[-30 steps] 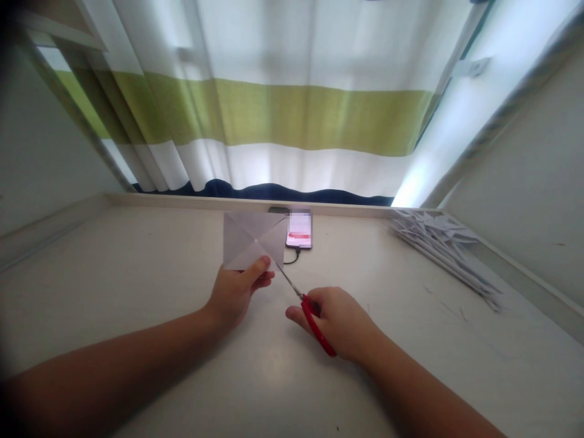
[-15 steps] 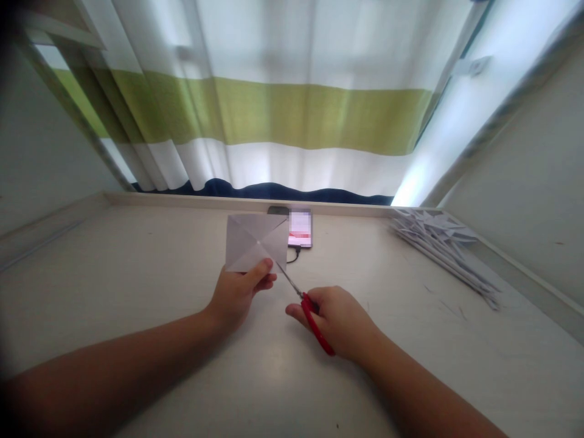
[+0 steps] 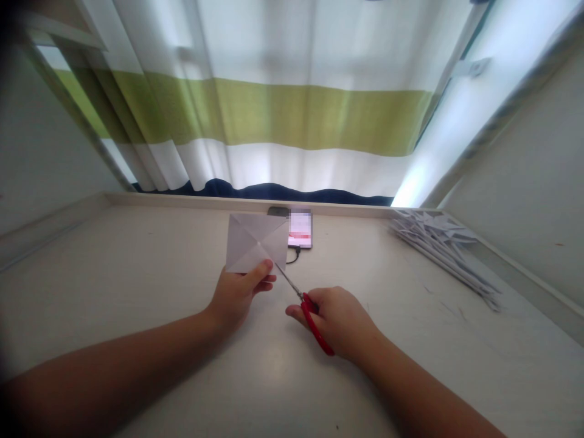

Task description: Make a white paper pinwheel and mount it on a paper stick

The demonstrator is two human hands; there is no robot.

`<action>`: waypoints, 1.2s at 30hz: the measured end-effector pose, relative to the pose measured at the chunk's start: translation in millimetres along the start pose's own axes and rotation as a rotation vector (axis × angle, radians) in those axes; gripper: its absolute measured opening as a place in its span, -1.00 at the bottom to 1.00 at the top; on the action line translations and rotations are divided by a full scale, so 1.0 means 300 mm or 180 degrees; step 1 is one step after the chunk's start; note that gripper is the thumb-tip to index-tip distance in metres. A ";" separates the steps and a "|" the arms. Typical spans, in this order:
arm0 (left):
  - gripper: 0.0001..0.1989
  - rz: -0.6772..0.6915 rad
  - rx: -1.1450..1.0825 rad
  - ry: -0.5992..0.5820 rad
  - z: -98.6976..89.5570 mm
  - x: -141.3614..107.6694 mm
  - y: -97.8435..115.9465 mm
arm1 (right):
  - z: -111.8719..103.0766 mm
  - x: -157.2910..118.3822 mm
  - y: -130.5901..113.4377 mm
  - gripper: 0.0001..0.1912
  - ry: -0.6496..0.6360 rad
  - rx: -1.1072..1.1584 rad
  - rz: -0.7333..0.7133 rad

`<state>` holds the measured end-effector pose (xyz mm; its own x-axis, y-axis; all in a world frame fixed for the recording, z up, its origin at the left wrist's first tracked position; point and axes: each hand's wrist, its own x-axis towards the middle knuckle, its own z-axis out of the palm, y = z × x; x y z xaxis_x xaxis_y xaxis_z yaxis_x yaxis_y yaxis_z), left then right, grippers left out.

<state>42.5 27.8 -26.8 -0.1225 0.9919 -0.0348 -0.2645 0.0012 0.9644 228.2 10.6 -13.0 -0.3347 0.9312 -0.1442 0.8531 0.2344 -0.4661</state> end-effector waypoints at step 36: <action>-0.70 0.0030 0.0109 -0.0166 -0.001 -0.004 -0.003 | 0.010 -0.010 0.003 -0.53 0.0072 0.0028 0.0039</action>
<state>42.5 26.4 -27.7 -0.0747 0.9971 -0.0130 -0.2307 -0.0046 0.9730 228.7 7.1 -15.6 -0.3151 0.9401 -0.1301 0.8535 0.2208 -0.4720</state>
